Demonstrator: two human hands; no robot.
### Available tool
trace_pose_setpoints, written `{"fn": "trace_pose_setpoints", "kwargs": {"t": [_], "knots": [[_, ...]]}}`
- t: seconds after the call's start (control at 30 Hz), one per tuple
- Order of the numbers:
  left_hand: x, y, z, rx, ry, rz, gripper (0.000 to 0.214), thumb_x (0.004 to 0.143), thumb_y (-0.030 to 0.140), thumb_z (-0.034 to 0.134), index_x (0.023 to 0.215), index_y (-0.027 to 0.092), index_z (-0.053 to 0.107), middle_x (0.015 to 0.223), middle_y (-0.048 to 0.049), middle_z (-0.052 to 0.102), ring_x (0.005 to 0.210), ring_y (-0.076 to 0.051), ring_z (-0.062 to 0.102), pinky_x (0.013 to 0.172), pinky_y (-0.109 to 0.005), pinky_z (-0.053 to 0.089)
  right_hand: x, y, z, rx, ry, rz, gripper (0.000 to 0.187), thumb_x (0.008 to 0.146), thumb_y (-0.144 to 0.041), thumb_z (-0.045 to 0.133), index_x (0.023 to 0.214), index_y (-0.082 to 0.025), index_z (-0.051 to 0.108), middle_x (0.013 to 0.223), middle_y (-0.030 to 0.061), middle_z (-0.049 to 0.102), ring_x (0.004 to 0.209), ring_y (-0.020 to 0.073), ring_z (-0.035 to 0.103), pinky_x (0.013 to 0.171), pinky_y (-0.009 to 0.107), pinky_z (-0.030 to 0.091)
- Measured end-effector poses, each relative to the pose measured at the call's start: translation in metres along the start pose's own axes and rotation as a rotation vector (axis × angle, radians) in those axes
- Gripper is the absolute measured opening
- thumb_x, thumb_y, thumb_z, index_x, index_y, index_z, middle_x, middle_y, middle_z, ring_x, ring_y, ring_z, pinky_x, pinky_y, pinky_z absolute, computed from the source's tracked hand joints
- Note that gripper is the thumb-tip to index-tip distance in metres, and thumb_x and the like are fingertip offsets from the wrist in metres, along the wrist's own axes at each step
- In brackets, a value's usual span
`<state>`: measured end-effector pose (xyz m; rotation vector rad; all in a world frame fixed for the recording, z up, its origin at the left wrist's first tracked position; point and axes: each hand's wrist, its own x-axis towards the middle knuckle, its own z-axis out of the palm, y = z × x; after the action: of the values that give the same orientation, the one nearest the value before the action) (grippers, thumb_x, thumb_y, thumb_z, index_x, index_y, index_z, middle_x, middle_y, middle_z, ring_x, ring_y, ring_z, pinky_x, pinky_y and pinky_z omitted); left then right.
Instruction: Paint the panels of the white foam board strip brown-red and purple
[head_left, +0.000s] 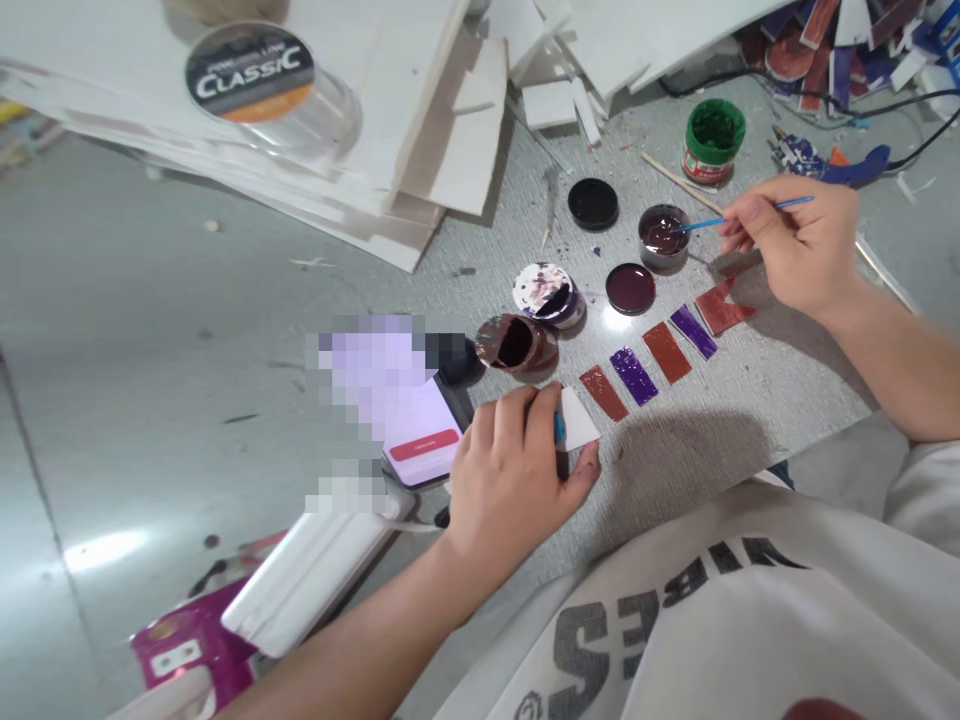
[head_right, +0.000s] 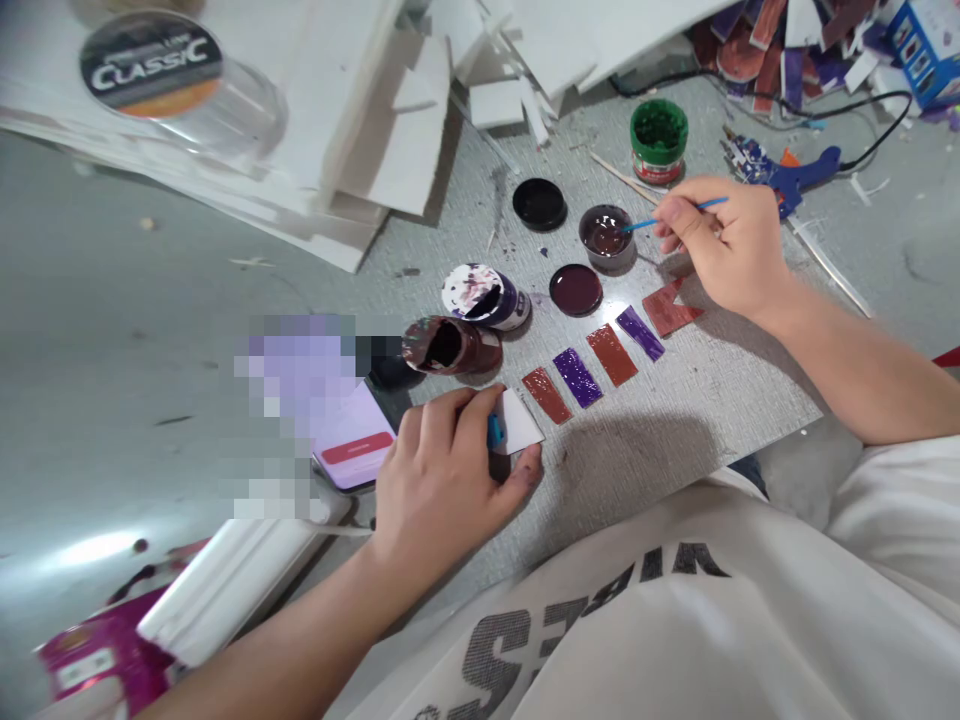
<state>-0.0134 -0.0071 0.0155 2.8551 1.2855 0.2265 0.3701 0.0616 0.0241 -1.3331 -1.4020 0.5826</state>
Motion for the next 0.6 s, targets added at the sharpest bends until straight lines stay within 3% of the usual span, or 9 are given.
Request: {"fn": "trace_pose_setpoints", "kwargs": {"t": [0.27,0.43,0.6], "knots": [[0.0002,0.0000,-0.0003,-0.004,-0.001,-0.001,0.061,0.108,0.050,0.060,0.148,0.004,0.066,0.130,-0.0243,0.070,0.111,-0.039,0.065,0.092,-0.050,0.060,-0.0012,-0.0012,-0.0014,-0.018,-0.009,0.027,0.044,0.101,-0.074,0.079,0.091,-0.031,0.084,0.082,0.0025,0.083,0.068,0.0175,0.077,0.063,0.035,0.065],[-0.0002,0.0001,-0.0008,0.005,-0.028,-0.019,0.060,0.109,0.051,0.059,0.150,0.007,0.065,0.132,-0.0228,0.071,0.112,-0.039,0.067,0.094,-0.050,0.059,-0.0014,-0.0049,0.0009,0.029,-0.002,0.013,0.044,0.098,-0.074,0.083,0.088,-0.031,0.086,0.078,0.0031,0.083,0.062,0.0188,0.075,0.056,0.037,0.061],[-0.0018,-0.0008,0.0002,-0.052,-0.042,-0.037,0.061,0.108,0.052,0.062,0.152,0.009,0.065,0.135,-0.0233,0.071,0.116,-0.040,0.067,0.097,-0.051,0.058,0.0044,-0.0001,0.0027,0.083,0.191,0.014,0.044,0.098,-0.074,0.084,0.084,-0.031,0.084,0.074,0.0035,0.080,0.057,0.0197,0.070,0.052,0.040,0.055]]}}
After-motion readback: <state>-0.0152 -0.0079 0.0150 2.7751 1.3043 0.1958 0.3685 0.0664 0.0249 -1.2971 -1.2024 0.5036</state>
